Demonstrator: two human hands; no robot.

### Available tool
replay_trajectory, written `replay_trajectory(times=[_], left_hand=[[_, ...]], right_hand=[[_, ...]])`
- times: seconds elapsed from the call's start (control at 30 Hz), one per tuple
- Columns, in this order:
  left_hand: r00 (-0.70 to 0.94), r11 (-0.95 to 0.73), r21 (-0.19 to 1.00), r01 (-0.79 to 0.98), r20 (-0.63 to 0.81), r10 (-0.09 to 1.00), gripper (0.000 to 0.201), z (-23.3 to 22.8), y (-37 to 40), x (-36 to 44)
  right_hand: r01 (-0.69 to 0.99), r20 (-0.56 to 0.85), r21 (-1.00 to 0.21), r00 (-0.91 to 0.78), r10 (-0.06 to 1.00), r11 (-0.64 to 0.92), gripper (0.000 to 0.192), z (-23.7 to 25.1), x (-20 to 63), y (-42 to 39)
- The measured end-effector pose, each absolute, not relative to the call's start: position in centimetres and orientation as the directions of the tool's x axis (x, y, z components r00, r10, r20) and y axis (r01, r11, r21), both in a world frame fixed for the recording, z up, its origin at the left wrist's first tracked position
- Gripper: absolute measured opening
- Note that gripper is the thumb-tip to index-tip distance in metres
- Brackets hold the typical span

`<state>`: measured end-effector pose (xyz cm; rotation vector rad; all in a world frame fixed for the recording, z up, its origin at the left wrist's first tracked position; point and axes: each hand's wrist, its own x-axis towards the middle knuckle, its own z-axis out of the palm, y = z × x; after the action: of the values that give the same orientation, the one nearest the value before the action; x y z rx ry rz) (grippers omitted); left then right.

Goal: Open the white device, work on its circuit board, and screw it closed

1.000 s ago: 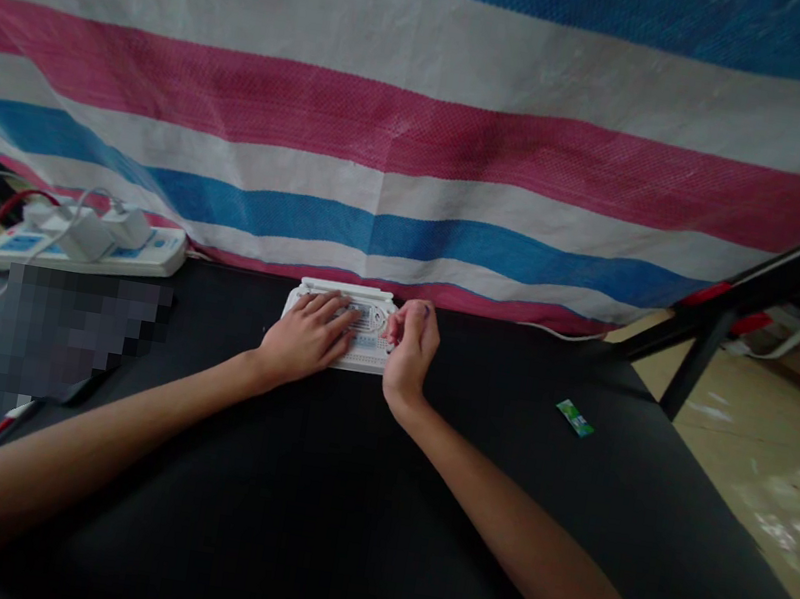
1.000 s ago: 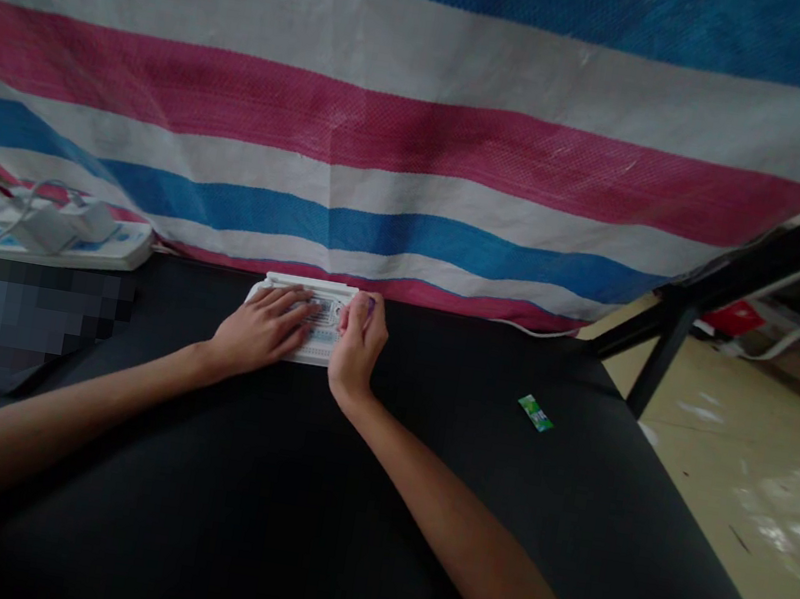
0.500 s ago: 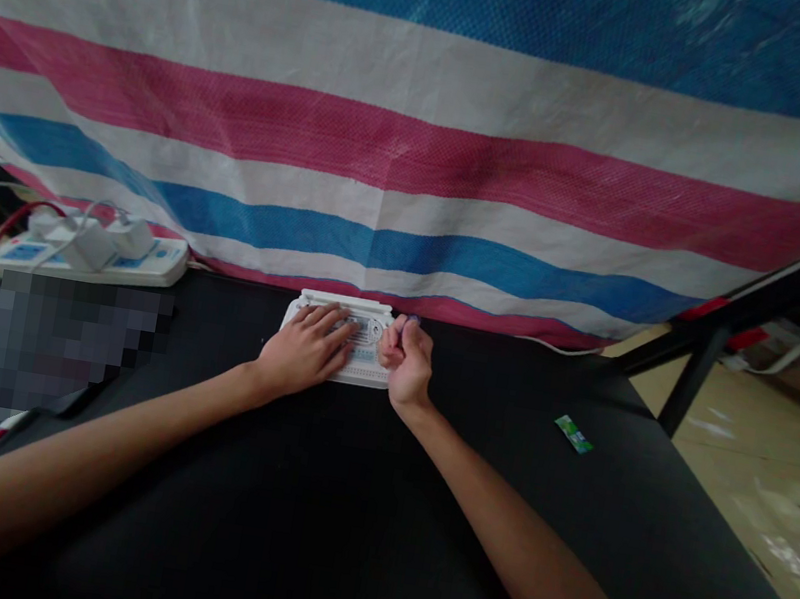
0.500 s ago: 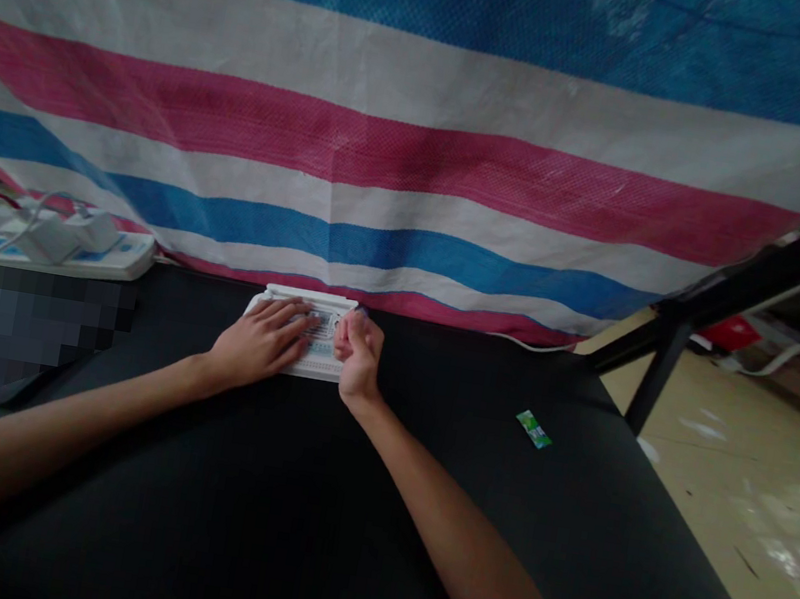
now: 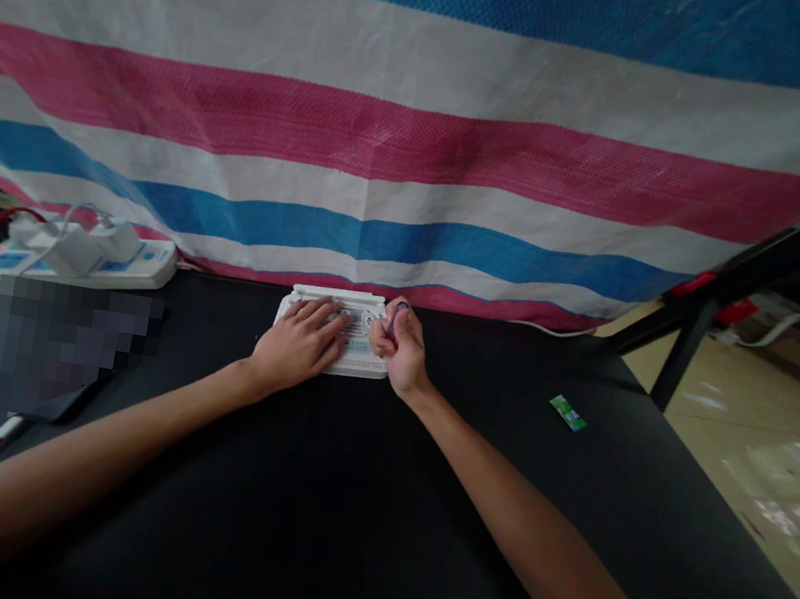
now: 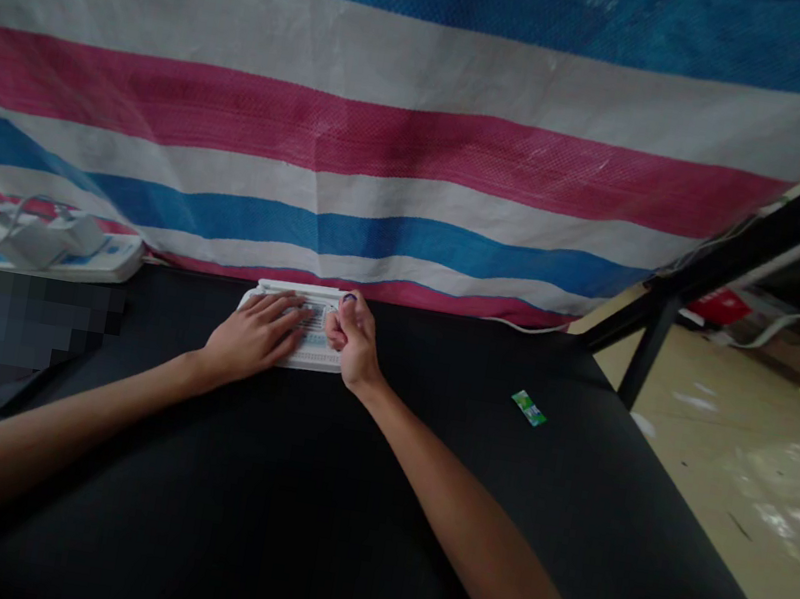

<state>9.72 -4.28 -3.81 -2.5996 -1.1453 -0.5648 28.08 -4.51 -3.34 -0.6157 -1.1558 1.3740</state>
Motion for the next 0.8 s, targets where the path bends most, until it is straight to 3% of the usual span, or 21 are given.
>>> replay_trajectory(times=[0.8], left_hand=[[0.621, -0.665, -0.083, 0.743, 0.458, 0.636, 0.04, -4.14, -4.24, 9.64]], right_hand=[[-0.446, 0.329, -0.859, -0.101, 0.939, 0.253, 0.05, -3.67, 27.96, -4.31]])
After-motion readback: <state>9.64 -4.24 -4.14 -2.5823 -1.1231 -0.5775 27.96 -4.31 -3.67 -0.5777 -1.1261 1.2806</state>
